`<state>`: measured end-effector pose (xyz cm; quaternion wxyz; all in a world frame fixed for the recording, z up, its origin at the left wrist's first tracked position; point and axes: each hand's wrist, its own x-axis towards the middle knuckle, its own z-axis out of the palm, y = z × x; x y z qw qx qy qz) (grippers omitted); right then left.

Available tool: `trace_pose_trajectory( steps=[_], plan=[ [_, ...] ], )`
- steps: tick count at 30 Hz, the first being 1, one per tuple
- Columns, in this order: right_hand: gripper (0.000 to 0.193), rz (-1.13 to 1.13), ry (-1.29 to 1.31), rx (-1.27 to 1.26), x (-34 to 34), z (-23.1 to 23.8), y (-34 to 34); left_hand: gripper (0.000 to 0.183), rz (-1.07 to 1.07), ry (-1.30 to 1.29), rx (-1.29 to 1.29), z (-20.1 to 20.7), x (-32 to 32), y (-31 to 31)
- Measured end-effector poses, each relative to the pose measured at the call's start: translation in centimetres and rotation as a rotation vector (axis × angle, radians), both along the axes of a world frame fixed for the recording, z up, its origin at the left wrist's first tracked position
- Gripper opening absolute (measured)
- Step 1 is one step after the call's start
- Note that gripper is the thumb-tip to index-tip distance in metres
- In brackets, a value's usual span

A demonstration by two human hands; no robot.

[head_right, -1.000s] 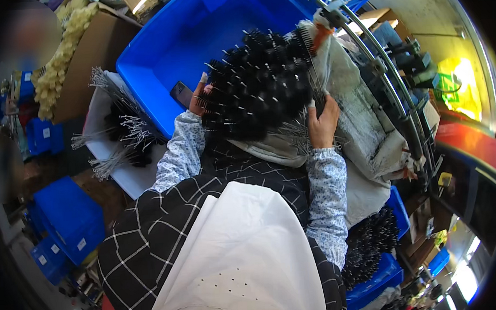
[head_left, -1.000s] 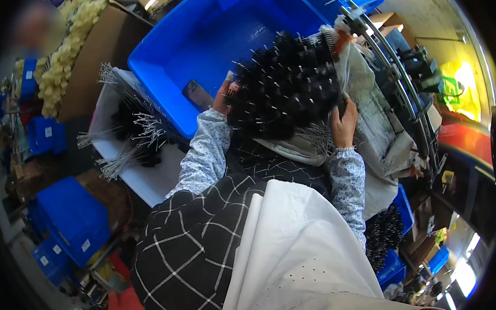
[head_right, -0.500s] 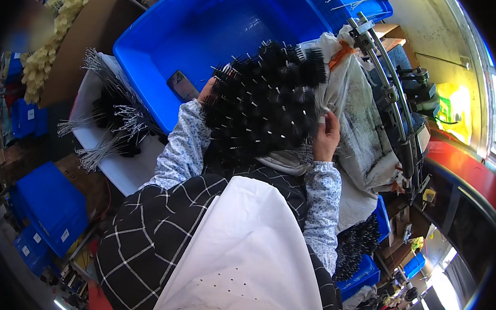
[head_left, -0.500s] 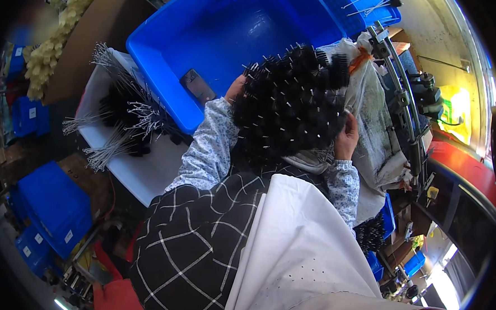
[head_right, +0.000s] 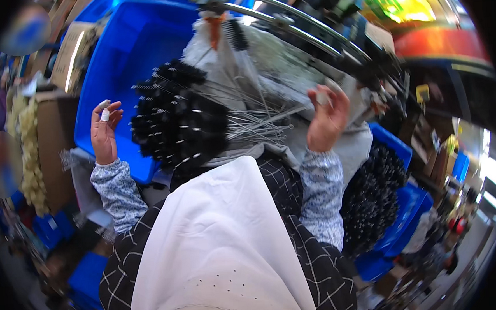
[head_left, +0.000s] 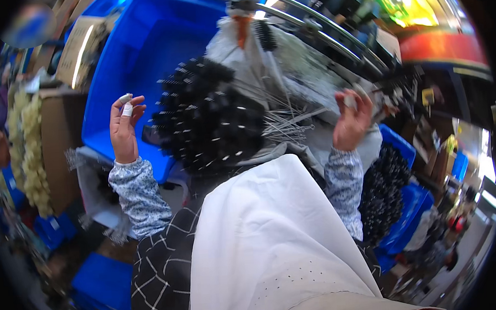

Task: The recorder uses a brush-making machine and a hairdryer to assemble and finalize cylindrical brushes on an assembly line.

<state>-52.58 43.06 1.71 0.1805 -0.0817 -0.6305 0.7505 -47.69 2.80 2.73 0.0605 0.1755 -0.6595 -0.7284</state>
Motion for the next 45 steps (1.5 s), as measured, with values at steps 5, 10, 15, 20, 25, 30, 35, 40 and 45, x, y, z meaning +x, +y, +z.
trace_pose_trajectory(
  steps=[5,10,15,20,25,30,35,40,45],
  plan=[
    [0.019,0.215,-0.057,0.111,-5.3,-1.3,-0.8,0.022,-0.445,0.283,-0.306,6.2,-7.1,10.3],
    [0.021,0.304,0.211,0.204,-6.8,3.4,-2.3,0.032,-1.284,0.415,-0.987,11.4,-8.7,18.6],
    [0.032,0.333,0.252,0.053,-4.1,6.0,1.7,0.046,-1.645,0.283,-1.336,4.0,-13.3,23.2],
    [0.039,0.131,0.044,0.041,0.0,7.9,9.0,0.079,-1.685,0.312,-1.609,-0.8,-12.1,24.2],
    [0.026,-0.059,-0.016,0.494,-2.3,8.2,12.0,0.098,-1.847,-0.002,-1.775,1.8,-7.2,23.4],
    [0.018,-0.339,-0.049,1.438,-10.8,1.7,14.9,0.092,-1.809,0.089,-1.826,2.0,-7.1,21.7],
    [0.019,-0.405,-0.076,1.568,-14.7,0.4,15.2,0.085,-1.769,-0.061,-1.746,3.1,-9.6,20.0],
    [0.02,-0.357,-0.122,1.582,-15.8,0.3,15.3,0.074,-1.73,-0.011,-1.655,4.8,-10.1,19.7],
    [0.019,-0.324,-0.117,1.571,-15.5,0.6,15.6,0.051,-1.381,0.109,-1.266,9.7,-10.2,17.3]
  ],
)
